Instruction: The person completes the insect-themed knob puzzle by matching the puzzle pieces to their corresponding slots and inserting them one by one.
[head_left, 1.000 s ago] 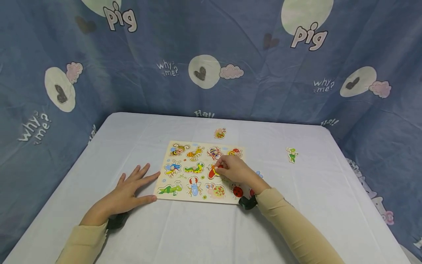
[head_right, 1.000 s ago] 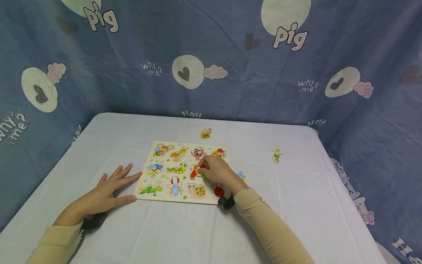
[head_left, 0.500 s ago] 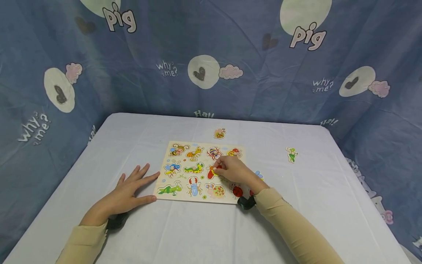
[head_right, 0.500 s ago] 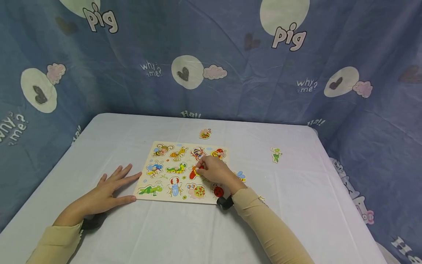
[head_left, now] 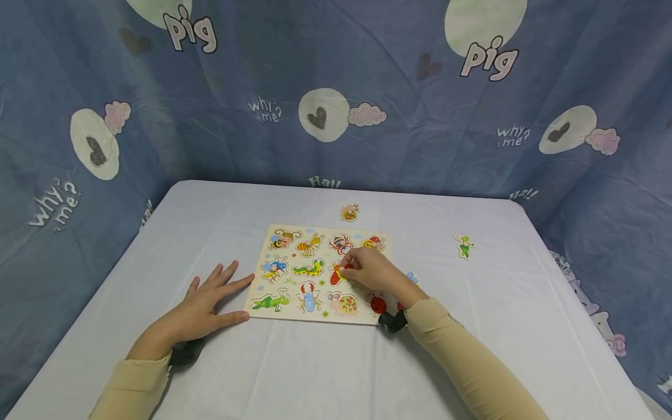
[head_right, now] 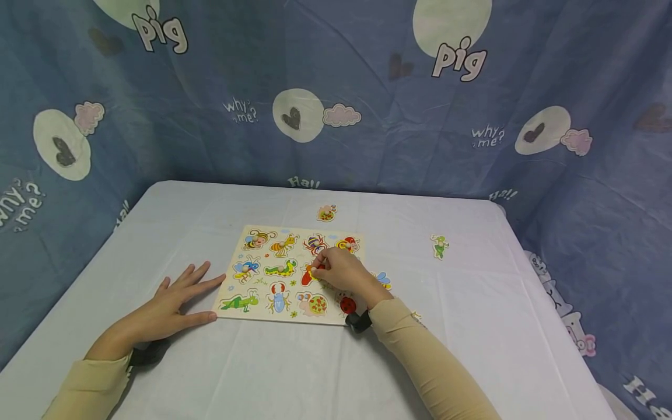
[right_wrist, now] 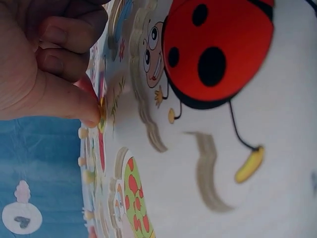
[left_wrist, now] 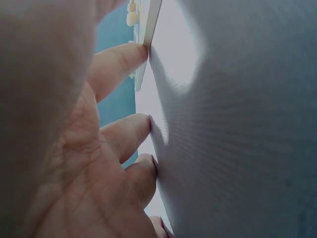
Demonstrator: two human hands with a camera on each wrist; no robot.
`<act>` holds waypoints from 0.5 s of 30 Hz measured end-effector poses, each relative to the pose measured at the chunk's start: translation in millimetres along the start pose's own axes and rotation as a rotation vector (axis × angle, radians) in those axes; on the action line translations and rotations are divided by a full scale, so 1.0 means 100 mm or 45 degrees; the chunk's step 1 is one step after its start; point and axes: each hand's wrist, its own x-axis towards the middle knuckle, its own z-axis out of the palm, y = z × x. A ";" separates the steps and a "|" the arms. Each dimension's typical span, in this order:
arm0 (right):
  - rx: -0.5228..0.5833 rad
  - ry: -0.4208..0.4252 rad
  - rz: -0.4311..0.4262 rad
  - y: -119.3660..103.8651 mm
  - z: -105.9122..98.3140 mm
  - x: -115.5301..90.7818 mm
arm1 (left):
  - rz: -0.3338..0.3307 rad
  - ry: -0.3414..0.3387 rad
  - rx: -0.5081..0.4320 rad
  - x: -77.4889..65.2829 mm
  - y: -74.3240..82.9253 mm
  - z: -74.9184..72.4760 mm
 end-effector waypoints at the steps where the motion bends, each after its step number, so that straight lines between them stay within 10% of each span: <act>1: 0.004 -0.001 0.000 0.00 0.00 0.00 | 0.002 0.000 -0.001 0.00 0.00 0.00; 15: 0.036 0.028 -0.030 0.18 -0.26 -0.11 | 0.005 -0.004 0.000 0.00 -0.01 0.00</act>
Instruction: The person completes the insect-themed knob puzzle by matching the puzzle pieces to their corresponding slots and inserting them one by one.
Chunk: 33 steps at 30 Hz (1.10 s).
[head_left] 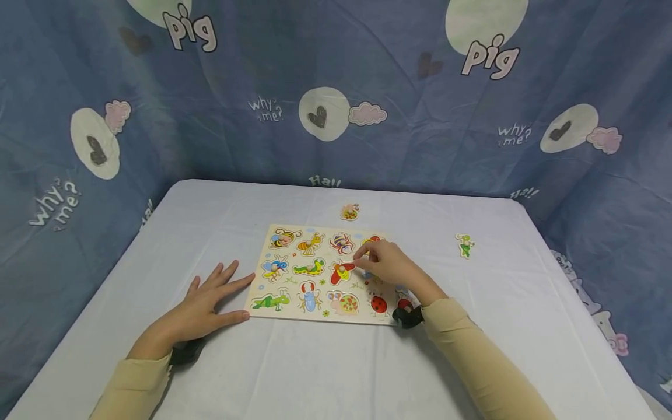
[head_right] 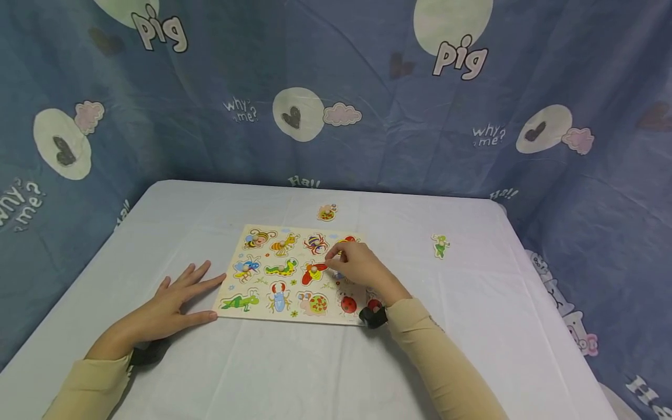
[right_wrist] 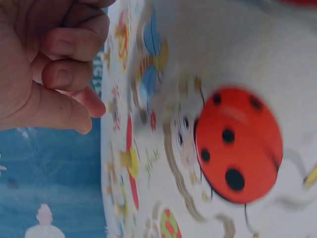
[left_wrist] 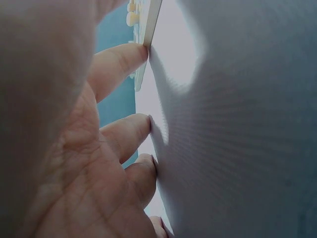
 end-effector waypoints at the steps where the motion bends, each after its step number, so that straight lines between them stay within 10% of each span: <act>1: 0.005 0.005 0.004 0.01 -0.02 -0.01 | -0.001 0.001 0.000 0.00 0.00 0.00; 33: 0.046 0.009 0.140 0.62 -0.34 -0.56 | -0.013 -0.012 0.018 0.03 -0.02 0.02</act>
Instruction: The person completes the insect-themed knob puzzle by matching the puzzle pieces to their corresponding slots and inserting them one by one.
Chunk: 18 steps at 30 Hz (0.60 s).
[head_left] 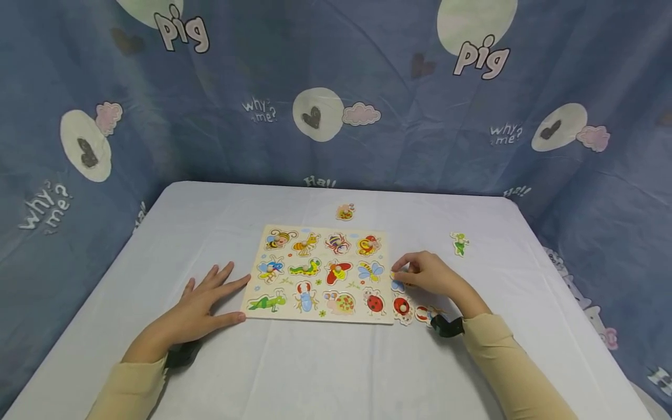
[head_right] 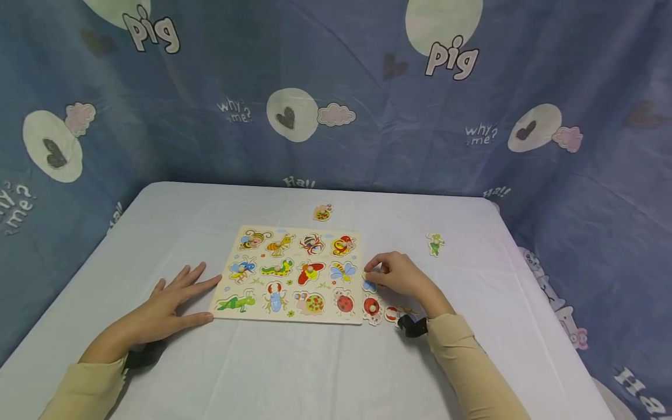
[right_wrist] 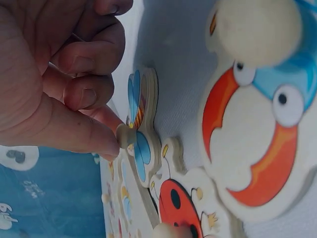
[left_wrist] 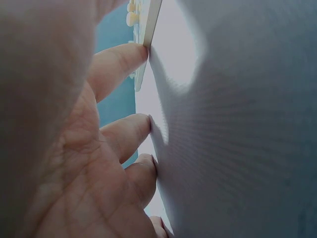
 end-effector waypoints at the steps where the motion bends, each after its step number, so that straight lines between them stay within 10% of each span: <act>1: -0.001 0.003 0.002 0.01 -0.01 -0.01 | 0.001 0.001 0.005 0.00 0.00 0.00; 18: -0.022 -0.004 -0.074 0.08 -0.02 -0.08 | 0.013 0.005 0.019 0.01 -0.03 0.02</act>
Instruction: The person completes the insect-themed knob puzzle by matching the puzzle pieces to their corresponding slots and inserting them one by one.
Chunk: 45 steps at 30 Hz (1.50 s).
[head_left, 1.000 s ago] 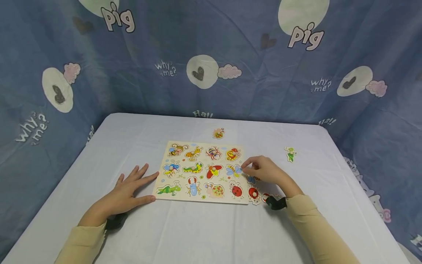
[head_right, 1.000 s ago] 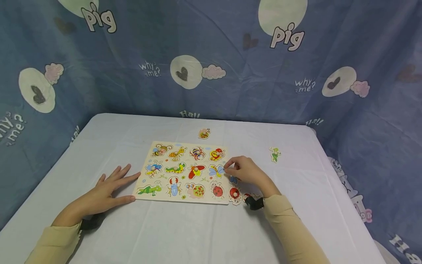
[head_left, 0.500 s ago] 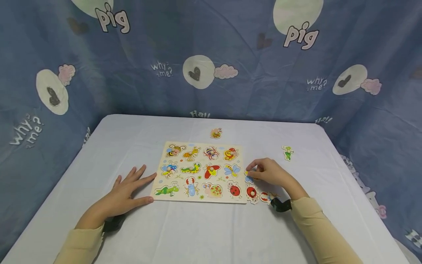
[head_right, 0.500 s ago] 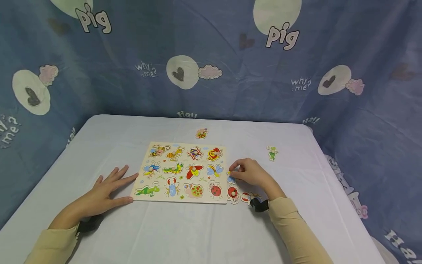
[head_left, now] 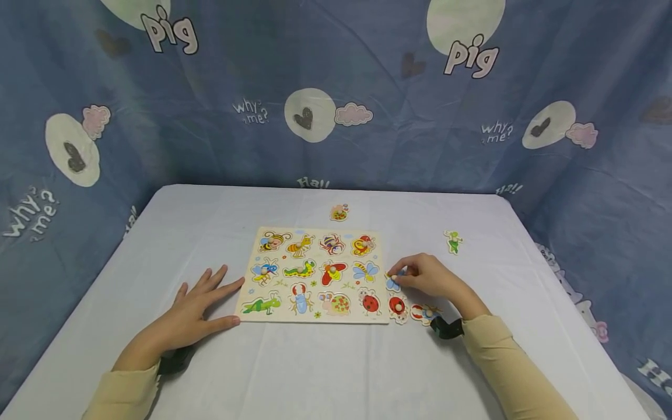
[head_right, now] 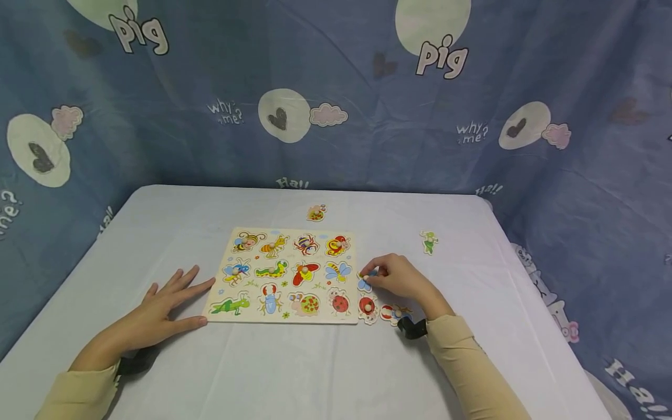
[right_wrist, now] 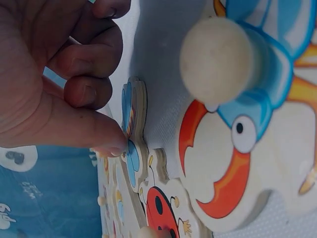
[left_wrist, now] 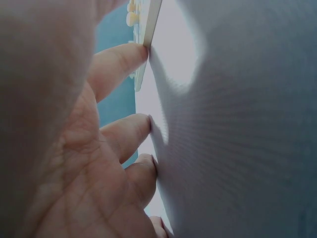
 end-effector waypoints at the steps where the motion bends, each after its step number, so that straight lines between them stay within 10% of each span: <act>1: -0.004 0.000 -0.011 0.00 0.00 0.00 | 0.000 -0.001 0.000 0.00 0.00 0.00; 45: -0.076 0.086 0.090 0.12 -0.08 0.01 | -0.017 -0.018 0.010 0.02 0.00 0.00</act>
